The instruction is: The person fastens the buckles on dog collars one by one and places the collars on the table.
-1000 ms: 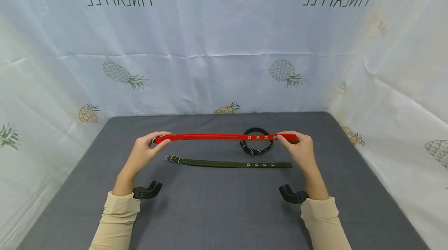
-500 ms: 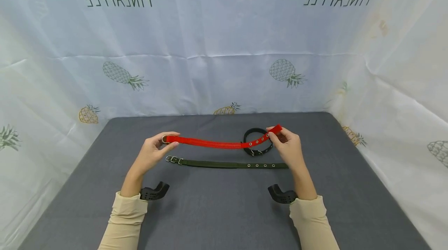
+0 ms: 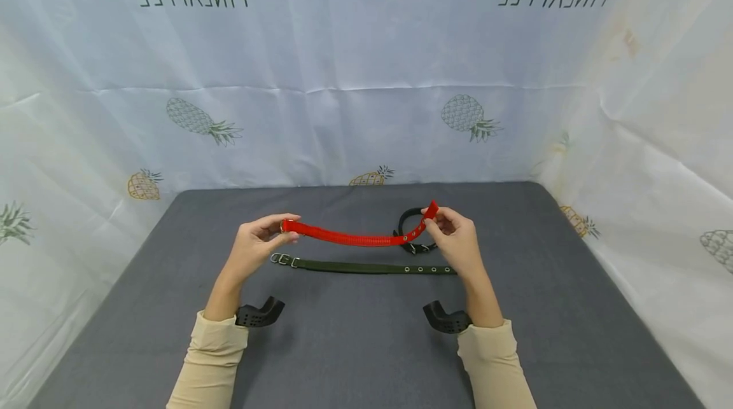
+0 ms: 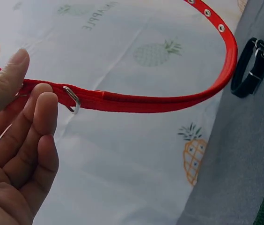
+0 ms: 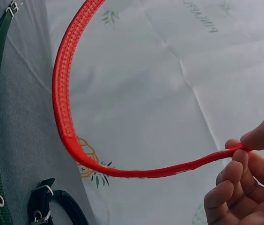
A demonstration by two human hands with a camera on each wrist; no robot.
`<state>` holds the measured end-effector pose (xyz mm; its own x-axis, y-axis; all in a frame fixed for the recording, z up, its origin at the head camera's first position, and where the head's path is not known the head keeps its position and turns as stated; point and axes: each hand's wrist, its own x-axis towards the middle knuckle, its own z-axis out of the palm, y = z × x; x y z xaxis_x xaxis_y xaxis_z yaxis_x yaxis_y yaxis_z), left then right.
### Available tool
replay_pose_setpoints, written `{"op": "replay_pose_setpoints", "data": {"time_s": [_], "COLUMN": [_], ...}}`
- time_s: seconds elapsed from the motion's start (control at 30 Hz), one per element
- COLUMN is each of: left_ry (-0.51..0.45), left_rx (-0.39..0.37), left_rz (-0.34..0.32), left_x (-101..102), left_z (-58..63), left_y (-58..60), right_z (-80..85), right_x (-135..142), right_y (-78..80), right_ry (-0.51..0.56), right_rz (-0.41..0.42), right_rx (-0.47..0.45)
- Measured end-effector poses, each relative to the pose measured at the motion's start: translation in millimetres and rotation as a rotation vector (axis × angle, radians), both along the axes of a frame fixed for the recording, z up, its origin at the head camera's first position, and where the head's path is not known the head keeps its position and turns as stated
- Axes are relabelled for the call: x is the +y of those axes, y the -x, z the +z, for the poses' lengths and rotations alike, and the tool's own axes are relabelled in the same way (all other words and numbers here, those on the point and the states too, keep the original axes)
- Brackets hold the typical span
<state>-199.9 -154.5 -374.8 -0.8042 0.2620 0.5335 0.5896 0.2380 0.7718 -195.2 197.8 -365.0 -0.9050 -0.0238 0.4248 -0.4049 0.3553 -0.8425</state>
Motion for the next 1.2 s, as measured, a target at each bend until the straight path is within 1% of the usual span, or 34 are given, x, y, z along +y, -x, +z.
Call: {"op": "replay_pose_setpoints", "data": {"time_s": [0.17, 0.37, 0.53, 0.67, 0.77, 0.9, 0.97, 1.1, 1.2], "left_ry": [-0.021, -0.058, -0.049, -0.038, -0.032, -0.043, -0.068, -0.129, -0.161], "left_rx": [0.000, 0.060, 0.102, 0.111, 0.096, 0.072, 0.035, -0.074, -0.122], "left_rz": [-0.012, -0.029, -0.037, -0.027, -0.032, -0.062, -0.087, -0.151, -0.199], "left_x": [7, 17, 25, 31, 35, 40, 43, 50, 54], "left_z": [2.6, 1.1, -0.6, -2.1, -2.2, -1.6, -1.1, -2.2, -5.7], "left_y": [-0.5, 2.0, 3.5, 3.4, 2.6, -0.1, -2.3, -6.0, -7.5], "right_z": [-0.4, 0.0, 2.5, 3.6, 4.3, 4.9, 5.6, 6.5, 5.5], "right_x": [-4, -12, -21, -28, -32, -36, -38, -43, -46], "right_y": [-0.3, 0.3, -0.6, -1.6, -1.8, -2.7, -3.8, -5.7, -6.5], "right_ry": [-0.046, -0.091, -0.090, -0.080, -0.068, -0.057, -0.051, -0.024, -0.009], "right_rz": [0.010, 0.040, 0.090, 0.135, 0.163, 0.183, 0.189, 0.191, 0.191], "right_rx": [-0.034, -0.055, -0.063, -0.081, -0.095, -0.126, -0.139, -0.150, -0.177]}}
